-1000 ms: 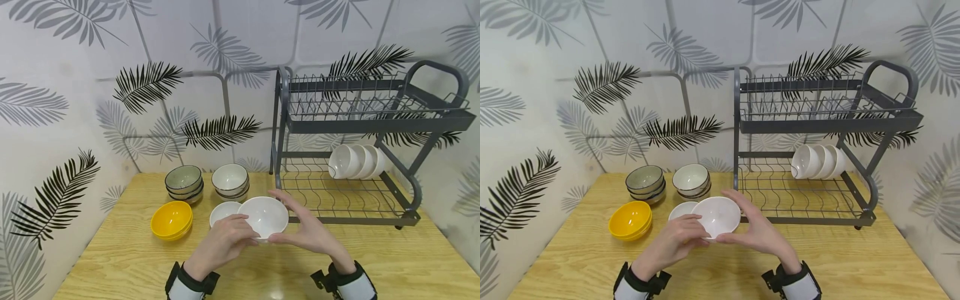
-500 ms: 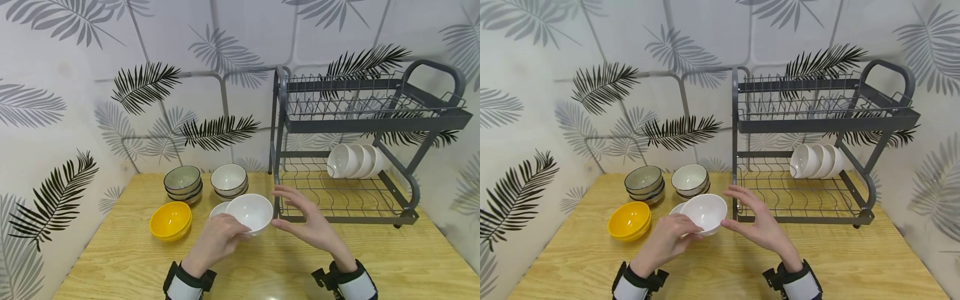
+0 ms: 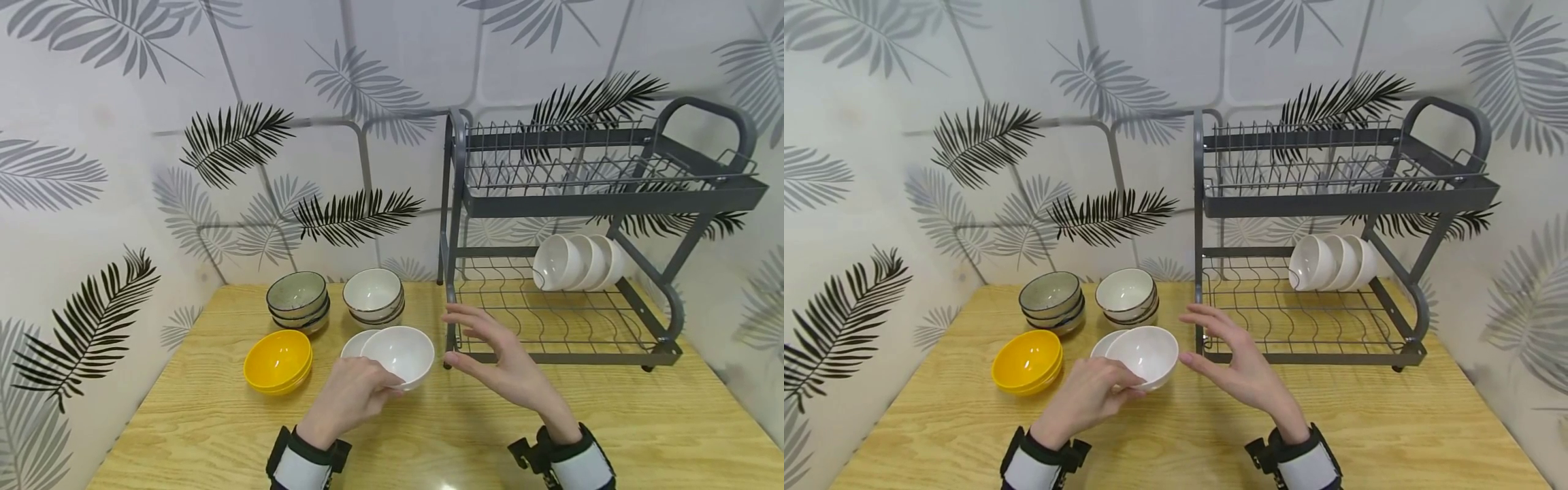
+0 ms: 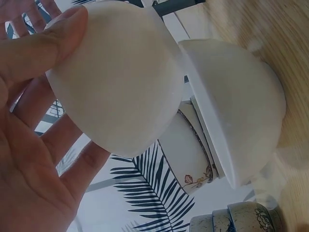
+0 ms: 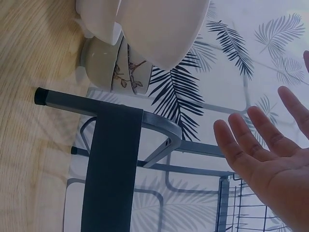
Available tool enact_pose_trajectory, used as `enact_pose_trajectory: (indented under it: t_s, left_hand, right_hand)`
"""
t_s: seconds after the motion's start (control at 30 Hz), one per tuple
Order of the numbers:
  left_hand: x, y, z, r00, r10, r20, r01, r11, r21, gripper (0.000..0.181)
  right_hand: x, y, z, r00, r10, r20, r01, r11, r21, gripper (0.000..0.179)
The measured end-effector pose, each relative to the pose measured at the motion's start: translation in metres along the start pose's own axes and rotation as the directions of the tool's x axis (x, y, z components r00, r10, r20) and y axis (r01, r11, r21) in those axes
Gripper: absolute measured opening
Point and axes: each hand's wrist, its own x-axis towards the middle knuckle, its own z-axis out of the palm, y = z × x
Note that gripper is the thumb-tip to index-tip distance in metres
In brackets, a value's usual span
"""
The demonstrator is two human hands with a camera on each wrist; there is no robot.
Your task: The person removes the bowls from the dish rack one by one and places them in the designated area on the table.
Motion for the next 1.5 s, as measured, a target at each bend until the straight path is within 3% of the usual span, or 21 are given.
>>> enact_pose_trajectory:
  t_s: [0.63,1.1,1.5]
  left_hand:
    - [-0.007,-0.017,0.004,0.996,-0.086,-0.028,0.088,0.995,0.037,0.008]
    - [-0.011,-0.027,0.011,0.989,-0.149,0.017,0.148,0.989,0.024,0.013]
    - [-0.013,-0.031,0.015,0.986,-0.158,0.044,0.158,0.987,0.012,0.014]
  right_hand:
    - [-0.001,0.012,0.002,0.999,0.026,0.027,-0.024,0.998,-0.055,0.043]
    - [0.0,0.014,0.003,0.999,0.023,0.035,-0.021,0.998,-0.056,0.042]
    - [-0.001,0.014,0.003,0.999,0.023,0.043,-0.021,0.998,-0.053,0.041]
